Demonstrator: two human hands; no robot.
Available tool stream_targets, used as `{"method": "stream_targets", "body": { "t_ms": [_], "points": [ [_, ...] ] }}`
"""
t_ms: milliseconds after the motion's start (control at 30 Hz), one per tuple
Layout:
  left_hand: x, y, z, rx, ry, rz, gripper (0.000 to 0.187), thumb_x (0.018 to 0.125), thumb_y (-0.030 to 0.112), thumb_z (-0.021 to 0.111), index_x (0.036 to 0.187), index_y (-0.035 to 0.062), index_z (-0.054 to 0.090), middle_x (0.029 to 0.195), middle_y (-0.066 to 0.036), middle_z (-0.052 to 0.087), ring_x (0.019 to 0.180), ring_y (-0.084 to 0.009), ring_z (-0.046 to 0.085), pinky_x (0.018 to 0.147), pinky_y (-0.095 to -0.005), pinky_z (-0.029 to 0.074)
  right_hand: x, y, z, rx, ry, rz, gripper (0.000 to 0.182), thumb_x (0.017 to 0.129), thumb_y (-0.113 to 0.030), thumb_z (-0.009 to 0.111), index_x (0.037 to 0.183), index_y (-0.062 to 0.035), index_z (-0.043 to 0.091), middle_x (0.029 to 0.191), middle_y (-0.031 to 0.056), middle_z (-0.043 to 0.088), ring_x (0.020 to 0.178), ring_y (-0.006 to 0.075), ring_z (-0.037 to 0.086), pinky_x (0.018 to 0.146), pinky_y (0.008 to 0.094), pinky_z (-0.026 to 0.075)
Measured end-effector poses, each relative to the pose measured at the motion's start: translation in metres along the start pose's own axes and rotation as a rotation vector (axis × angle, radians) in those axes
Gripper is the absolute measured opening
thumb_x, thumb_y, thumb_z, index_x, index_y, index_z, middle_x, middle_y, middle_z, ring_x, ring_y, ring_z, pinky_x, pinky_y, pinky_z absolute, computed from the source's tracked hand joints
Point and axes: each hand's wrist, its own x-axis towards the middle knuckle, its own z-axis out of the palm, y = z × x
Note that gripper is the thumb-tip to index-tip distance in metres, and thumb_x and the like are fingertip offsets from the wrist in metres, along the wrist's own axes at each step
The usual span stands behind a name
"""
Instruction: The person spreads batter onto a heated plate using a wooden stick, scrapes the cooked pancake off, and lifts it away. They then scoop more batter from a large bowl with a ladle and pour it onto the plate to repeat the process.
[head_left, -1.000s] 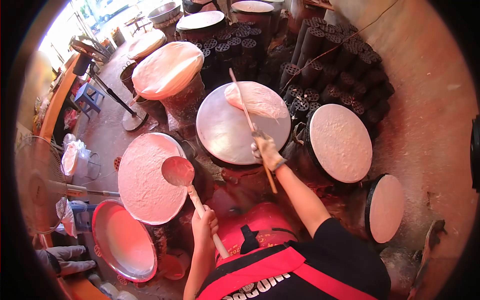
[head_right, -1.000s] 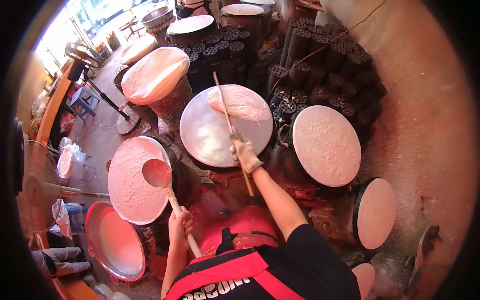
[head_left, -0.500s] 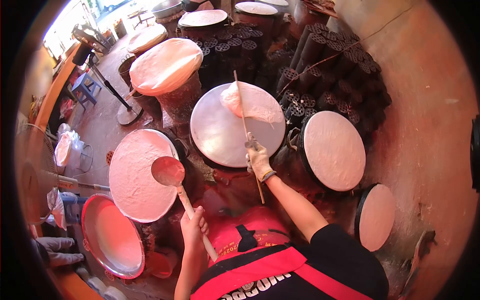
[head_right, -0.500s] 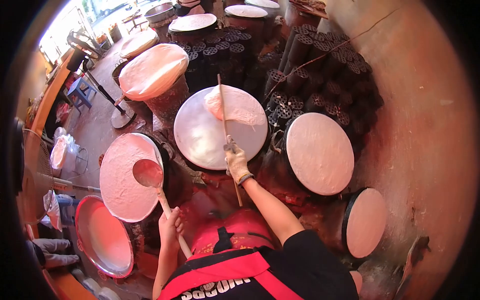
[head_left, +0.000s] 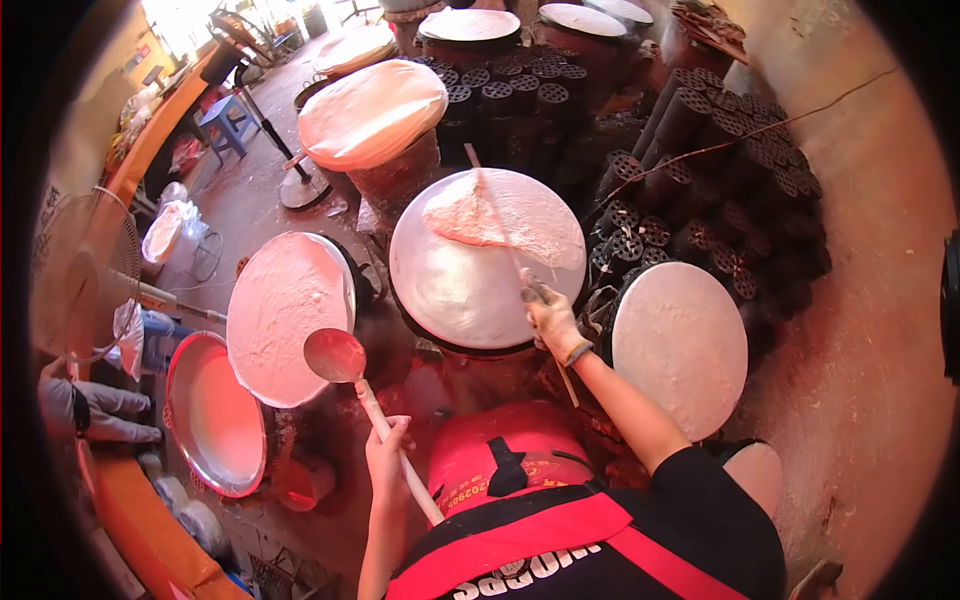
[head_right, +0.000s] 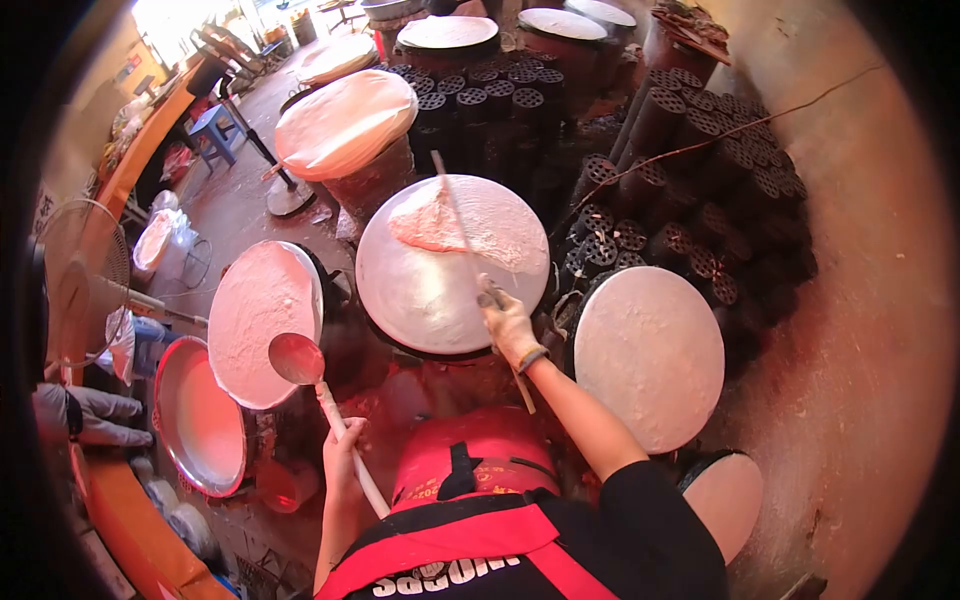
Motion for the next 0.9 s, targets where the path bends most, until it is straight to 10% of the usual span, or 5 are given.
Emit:
{"method": "stream_targets", "body": {
  "t_ms": [300,467,567,800,900],
  "points": [
    [-0.019,-0.022,0.020,0.050,0.118,-0.006,0.018,0.084,0.013,0.065,0.101,0.0074,0.063,0.092,0.005,0.057,0.075,-0.0039,0.047,0.068,-0.0190,0.039,-0.034,-0.052,-0.054,-0.182,-0.382,0.171,0.042,0.092,-0.029,0.056,0.132,-0.0186,0.051,0.057,-0.0071,0.041,0.039,0.0049,0.031,0.035,0.0220,0.025],
    [-0.025,-0.012,0.024,-0.041,0.165,0.015,0.016,0.085,0.008,0.063,0.100,0.0035,0.063,0.097,0.004,0.054,0.086,-0.0026,0.048,0.074,-0.0173,0.039,0.012,-0.042,-0.076,-0.040,-0.039,0.144,0.039,0.090,-0.038,0.060,0.122,-0.0157,0.058,0.053,-0.0074,0.038,0.032,0.0057,0.028,0.028,0.0249,0.021],
    [-0.028,-0.005,0.029,-0.048,0.205,0.016,0.016,0.086,0.008,0.062,0.102,0.0055,0.062,0.104,0.006,0.055,0.093,-0.0002,0.052,0.077,-0.0155,0.042,0.058,-0.017,-0.052,-0.102,-0.176,-0.091,0.042,0.089,-0.030,0.062,0.123,-0.0060,0.058,0.075,0.0013,0.060,0.062,0.0064,0.054,0.056,0.0204,0.044],
    [-0.049,-0.015,0.035,-0.139,0.311,-0.050,0.023,0.086,0.007,0.062,0.108,0.0069,0.055,0.104,0.000,0.060,0.097,-0.0060,0.056,0.086,-0.0201,0.046,0.028,-0.025,-0.043,-0.301,-0.553,-0.143,0.042,0.090,-0.022,0.058,0.127,-0.0032,0.054,0.098,0.0050,0.063,0.081,0.0089,0.054,0.077,0.0224,0.044],
    [-0.063,-0.022,0.032,-0.126,0.352,-0.081,0.023,0.086,0.007,0.062,0.108,0.0068,0.055,0.105,-0.001,0.060,0.098,-0.0068,0.057,0.086,-0.0202,0.046,0.029,-0.072,-0.078,-0.255,-0.551,0.210,0.039,0.091,-0.026,0.058,0.126,-0.0097,0.057,0.062,-0.0038,0.051,0.049,0.0053,0.043,0.044,0.0227,0.035]
  ]
}}
